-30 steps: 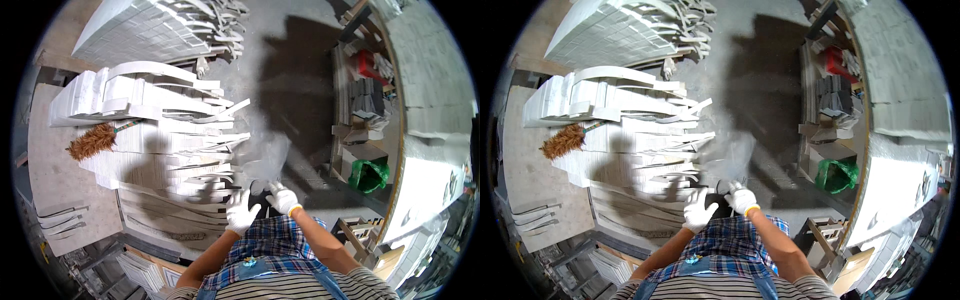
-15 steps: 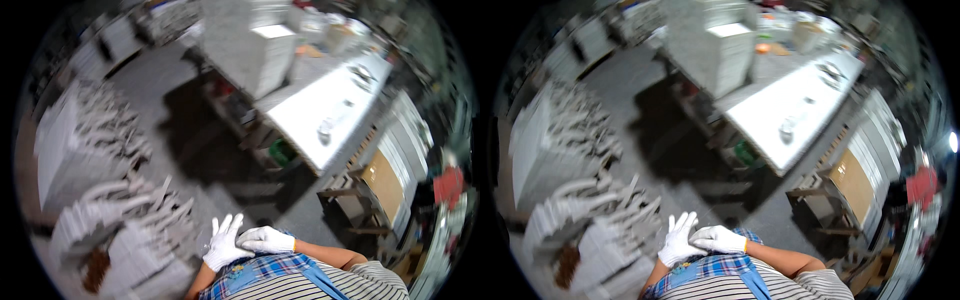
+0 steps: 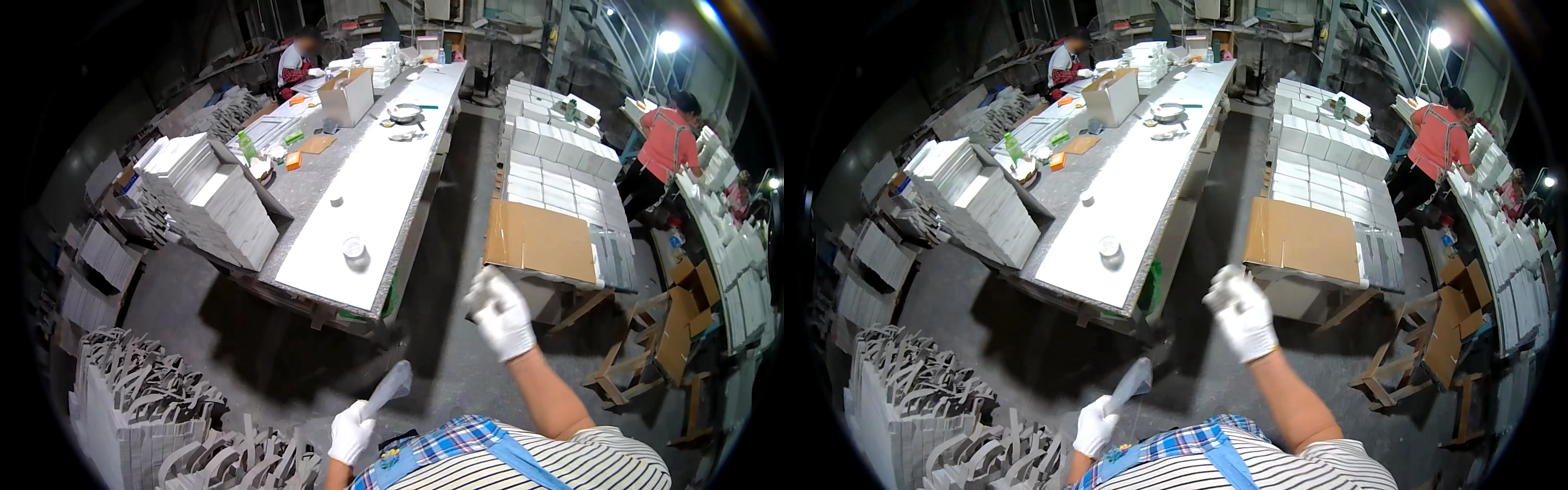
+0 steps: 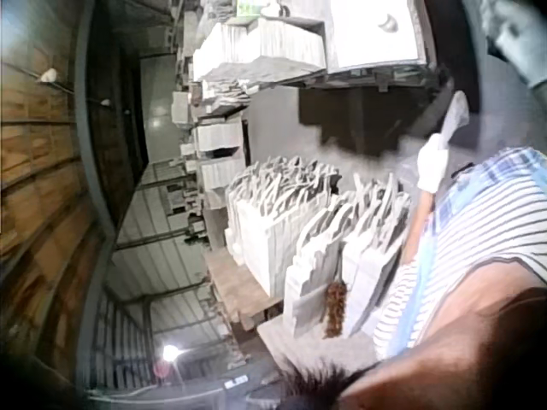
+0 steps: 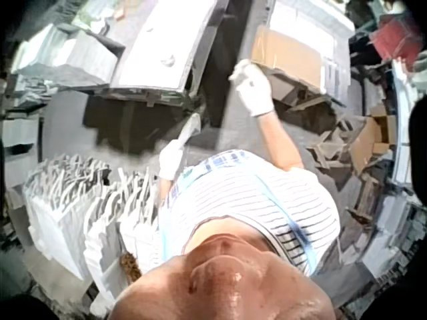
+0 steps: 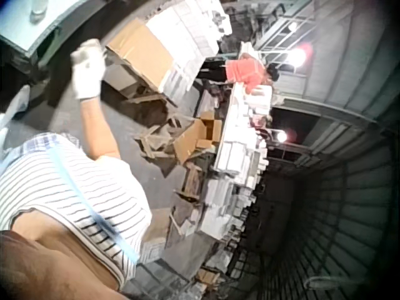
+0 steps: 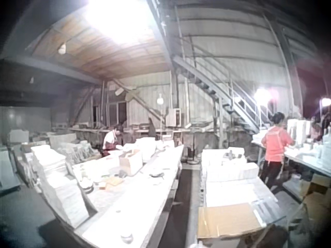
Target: The person picks up a square marble-patterned tile and places it on a workbench. They apply a clear protective film to the tile's surface, smoothing it out with their gloved hands. The person then uses a green utility knife to trim the excess film along the tile's edges.
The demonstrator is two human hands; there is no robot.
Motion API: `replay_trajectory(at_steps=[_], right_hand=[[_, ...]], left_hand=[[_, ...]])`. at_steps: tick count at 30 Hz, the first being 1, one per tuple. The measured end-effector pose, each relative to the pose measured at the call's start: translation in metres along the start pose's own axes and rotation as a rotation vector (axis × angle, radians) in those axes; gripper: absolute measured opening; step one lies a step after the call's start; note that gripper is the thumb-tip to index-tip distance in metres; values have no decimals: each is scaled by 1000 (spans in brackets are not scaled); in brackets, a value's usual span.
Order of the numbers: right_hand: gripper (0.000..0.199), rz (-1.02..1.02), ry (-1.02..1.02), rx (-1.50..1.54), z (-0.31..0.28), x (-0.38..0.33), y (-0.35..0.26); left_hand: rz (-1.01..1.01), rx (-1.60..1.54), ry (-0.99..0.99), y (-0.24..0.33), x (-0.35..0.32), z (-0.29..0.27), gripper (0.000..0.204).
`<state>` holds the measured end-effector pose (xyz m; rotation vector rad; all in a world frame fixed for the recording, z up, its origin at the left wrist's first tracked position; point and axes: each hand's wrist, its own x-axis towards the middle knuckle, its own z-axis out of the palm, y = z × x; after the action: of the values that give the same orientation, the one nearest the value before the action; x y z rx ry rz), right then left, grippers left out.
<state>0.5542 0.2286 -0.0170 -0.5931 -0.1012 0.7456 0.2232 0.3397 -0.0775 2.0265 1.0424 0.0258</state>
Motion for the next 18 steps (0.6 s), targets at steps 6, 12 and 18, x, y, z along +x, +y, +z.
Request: replay_trajectory(at_steps=[6, 12, 18], right_hand=[[52, -317, -396, -1317, -42, -18, -98], [109, 254, -600, -1117, -57, -37, -26], [79, 241, -419, -624, -88, 9, -2]], left_hand=[[35, -449, -56, 99, 46, 58, 17], [168, -1312, -26, 217, 101, 73, 22], [537, -1026, -85, 258, 188, 91, 27]])
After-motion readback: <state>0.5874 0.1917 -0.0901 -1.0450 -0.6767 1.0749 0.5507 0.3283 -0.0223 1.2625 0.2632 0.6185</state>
